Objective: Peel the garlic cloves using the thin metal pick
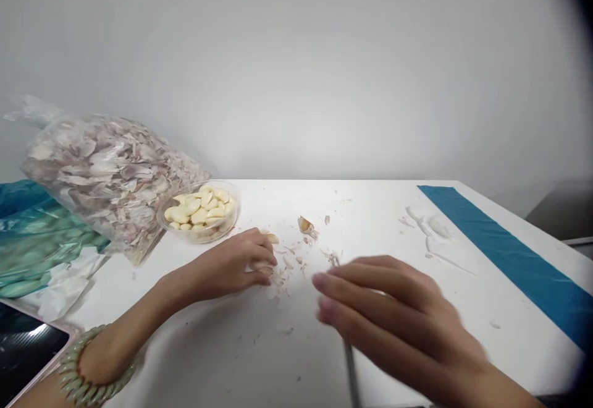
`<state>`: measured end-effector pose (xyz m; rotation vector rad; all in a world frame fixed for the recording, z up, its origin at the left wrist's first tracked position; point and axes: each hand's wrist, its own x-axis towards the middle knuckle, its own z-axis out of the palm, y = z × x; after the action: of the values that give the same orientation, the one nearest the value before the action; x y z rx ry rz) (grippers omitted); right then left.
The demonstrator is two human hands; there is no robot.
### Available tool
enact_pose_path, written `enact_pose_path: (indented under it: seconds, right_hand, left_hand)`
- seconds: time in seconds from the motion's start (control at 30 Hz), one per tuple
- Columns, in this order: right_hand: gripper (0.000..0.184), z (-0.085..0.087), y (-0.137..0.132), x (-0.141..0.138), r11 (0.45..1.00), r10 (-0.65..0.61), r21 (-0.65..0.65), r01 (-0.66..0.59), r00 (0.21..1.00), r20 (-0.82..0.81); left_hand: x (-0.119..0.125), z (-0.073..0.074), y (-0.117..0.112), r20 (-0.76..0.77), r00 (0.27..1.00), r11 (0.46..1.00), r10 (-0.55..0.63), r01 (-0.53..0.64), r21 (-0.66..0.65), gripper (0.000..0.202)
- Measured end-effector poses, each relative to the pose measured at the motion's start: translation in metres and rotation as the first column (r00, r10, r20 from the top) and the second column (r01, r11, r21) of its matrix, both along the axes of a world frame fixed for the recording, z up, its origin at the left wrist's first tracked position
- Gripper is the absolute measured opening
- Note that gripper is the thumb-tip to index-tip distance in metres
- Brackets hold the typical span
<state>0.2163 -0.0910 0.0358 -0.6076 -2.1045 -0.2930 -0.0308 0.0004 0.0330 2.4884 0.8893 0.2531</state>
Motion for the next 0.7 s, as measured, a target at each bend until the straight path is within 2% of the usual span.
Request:
enact_pose_path:
  seconds: [0.03,0.07,0.17,0.27,0.37,0.47,0.6,0.7]
  right_hand:
    - [0.014,0.007,0.013,-0.009,0.998,0.032,0.043,-0.036,0.995,0.09]
    - [0.012,0.011,0.024,-0.017,0.996,0.038,0.076,-0.046,0.993,0.108]
    - [0.012,0.01,0.044,-0.031,0.999,0.03,0.021,-0.032,0.996,0.079]
    - [0.009,0.001,0.055,-0.037,0.984,0.014,-0.177,-0.011,1.0,0.019]
    - [0.016,-0.003,0.065,-0.046,0.918,-0.017,-0.395,-0.002,0.999,-0.046]
    - [0.019,-0.005,0.074,-0.057,0.858,-0.074,-0.514,0.005,0.991,-0.113]
    - [0.021,-0.014,0.081,-0.064,0.848,-0.16,-0.528,0.056,0.975,-0.154]
    - [0.022,-0.022,0.081,-0.061,0.858,-0.168,-0.51,0.067,0.974,-0.155]
  left_hand:
    - [-0.001,0.0,0.0,-0.012,1.0,1.0,-0.005,0.004,-0.017,0.012]
    - [-0.002,0.0,0.0,-0.015,1.0,1.0,-0.002,0.001,-0.026,0.012]
    - [-0.003,0.0,0.001,-0.002,1.0,0.999,0.025,-0.025,-0.044,0.012]
    - [-0.003,-0.002,0.001,0.027,0.999,0.997,0.047,-0.045,-0.064,0.008]
    - [-0.003,-0.008,0.0,0.088,0.995,0.997,0.051,-0.046,-0.058,0.007]
    - [0.0,-0.014,-0.001,0.145,0.986,0.996,0.085,-0.081,-0.033,0.011]
    - [0.009,-0.016,0.001,0.198,0.966,0.985,0.168,-0.173,0.005,0.01]
    - [0.016,-0.013,0.004,0.229,0.96,0.984,0.161,-0.174,0.036,0.012]
